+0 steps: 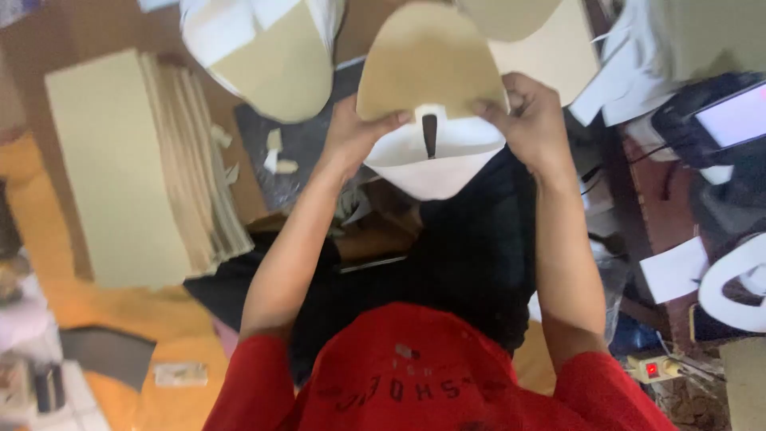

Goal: The person uses large scissors to cut a white paper template from a piece of beige cardboard. They repeatedly trim the edges of the cardboard to match the template's shape and then place the finished piece onto a stack of similar cutouts.

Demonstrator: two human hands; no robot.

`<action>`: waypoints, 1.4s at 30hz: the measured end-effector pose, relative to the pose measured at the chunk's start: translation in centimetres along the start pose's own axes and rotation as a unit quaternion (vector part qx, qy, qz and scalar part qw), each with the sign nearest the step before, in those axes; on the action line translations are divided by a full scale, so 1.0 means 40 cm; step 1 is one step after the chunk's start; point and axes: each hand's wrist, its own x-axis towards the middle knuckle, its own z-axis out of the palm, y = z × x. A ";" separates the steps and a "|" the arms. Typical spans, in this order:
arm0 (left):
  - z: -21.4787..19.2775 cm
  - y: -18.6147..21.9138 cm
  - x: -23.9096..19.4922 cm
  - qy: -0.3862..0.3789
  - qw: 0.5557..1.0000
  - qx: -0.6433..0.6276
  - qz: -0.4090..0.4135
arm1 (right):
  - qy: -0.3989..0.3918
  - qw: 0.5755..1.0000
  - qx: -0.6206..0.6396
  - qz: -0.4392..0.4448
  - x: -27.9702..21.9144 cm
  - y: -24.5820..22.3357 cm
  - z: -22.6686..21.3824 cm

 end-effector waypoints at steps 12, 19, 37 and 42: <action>0.157 0.122 0.227 -0.131 0.965 0.032 0.223 | 0.092 0.996 -0.015 0.014 0.148 0.094 -0.295; 0.243 0.201 0.215 -0.213 0.724 0.496 0.430 | -0.086 0.990 -0.092 -0.069 0.094 -0.070 -0.165; 0.252 -0.158 0.423 0.027 0.999 0.020 0.016 | 0.104 0.992 0.053 0.045 0.218 0.080 -0.166; 0.277 -0.004 0.384 0.075 0.994 -0.005 0.078 | 0.100 0.995 0.016 0.008 0.285 0.053 -0.173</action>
